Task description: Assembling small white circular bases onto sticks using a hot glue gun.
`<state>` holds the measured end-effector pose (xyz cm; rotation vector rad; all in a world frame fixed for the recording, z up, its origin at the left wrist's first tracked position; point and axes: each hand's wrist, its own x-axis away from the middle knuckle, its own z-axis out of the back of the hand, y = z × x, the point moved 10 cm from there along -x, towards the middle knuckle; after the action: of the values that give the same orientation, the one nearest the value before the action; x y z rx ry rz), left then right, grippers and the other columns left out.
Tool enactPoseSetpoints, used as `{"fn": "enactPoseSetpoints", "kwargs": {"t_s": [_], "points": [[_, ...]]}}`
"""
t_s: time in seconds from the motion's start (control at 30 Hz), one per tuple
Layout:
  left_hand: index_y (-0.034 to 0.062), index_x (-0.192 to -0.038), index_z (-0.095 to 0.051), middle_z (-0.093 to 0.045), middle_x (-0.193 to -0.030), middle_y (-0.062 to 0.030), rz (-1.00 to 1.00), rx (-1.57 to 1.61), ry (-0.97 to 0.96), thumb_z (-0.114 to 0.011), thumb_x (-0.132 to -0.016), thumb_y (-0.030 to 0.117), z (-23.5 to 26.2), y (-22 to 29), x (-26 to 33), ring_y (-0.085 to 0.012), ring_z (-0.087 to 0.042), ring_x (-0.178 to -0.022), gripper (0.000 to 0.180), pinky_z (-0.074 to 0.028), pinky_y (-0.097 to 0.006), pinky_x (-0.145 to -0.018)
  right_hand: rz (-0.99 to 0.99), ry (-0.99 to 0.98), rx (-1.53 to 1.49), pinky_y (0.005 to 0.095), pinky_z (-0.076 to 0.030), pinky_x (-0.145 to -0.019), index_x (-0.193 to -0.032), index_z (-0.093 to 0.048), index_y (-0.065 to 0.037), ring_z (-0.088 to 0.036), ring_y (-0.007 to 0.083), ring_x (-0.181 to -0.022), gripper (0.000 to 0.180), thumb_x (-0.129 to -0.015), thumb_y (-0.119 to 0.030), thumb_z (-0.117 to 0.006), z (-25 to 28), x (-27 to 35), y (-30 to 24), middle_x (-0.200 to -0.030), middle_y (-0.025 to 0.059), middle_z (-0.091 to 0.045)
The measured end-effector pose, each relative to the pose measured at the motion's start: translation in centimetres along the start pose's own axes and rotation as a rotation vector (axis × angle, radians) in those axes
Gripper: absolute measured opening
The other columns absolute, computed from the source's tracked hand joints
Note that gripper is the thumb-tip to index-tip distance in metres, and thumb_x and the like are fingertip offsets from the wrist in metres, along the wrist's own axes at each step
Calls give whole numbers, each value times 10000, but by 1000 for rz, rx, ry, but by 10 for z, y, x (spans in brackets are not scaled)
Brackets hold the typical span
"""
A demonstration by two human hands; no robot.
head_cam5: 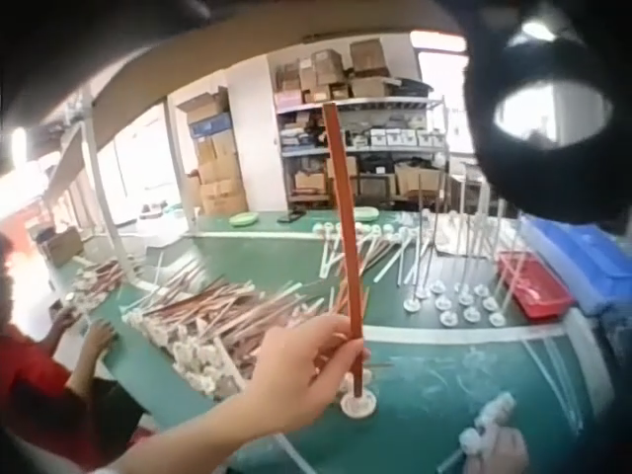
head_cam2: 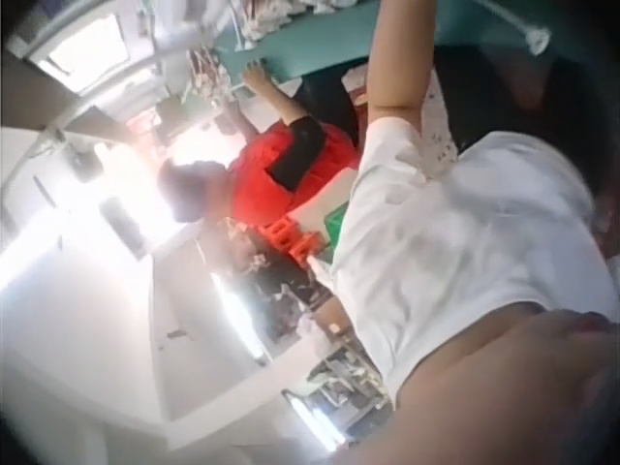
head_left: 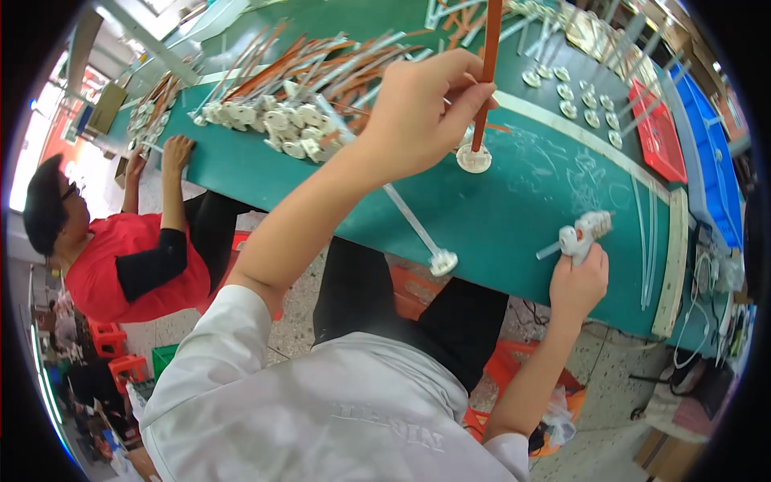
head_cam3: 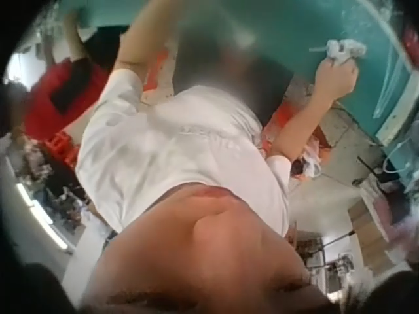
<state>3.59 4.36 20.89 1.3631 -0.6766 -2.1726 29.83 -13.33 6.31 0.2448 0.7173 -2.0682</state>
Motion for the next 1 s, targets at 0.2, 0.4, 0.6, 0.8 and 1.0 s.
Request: {"fn": "enactPoseSetpoints", "kwargs": {"t_s": [0.2, 0.4, 0.6, 0.8, 1.0], "points": [[-47, -1030, -638, -767, -879, -123, 95, 192, -161, -626, -987, 39, -87, -37, 18, -191, -772, -826, 97, -617, -283, -725, -8, -11, -11, 502, -511, -772, -1020, -614, -23, -637, 424, -925, 250, -853, -183, -707, -1, 3, 1, -1036, 173, -647], [-21, -1021, -673, -773, -872, -116, 41, 61, -210, -697, -932, 38, -116, -42, 21, -192, -776, -812, 109, -610, -272, -724, 3, -15, 14, 491, -515, -775, -1049, -624, -24, -638, 408, -914, 271, -835, -167, -711, -3, 3, 6, -1060, 170, -652], [8, -965, -694, -772, -851, -98, -148, -26, -306, -789, -855, 47, -119, -28, 25, -200, -778, -805, 150, -614, -290, -718, 182, 14, 140, 456, -515, -740, -1111, -640, 11, -664, 347, -888, 278, -896, -157, -693, 7, 5, -10, -1071, 145, -686], [77, -986, -719, -749, -804, -90, -176, -63, -281, -805, -824, 111, -115, -24, 26, -227, -741, -716, 186, -583, -316, -647, -297, -175, -986, 240, -481, -540, -1163, -656, 22, -675, 122, -751, 238, -1036, -165, -582, 15, 29, -13, -1053, 123, -729], [41, -962, -653, -701, -793, -167, -132, 80, -325, -725, -840, 60, -113, -23, 24, -377, -695, -755, 142, -540, -409, -664, -249, -443, -984, 234, -454, -531, -1202, -624, 48, -651, 99, -703, 248, -1037, -132, -576, -27, 52, -50, -1068, 116, -727]]}}
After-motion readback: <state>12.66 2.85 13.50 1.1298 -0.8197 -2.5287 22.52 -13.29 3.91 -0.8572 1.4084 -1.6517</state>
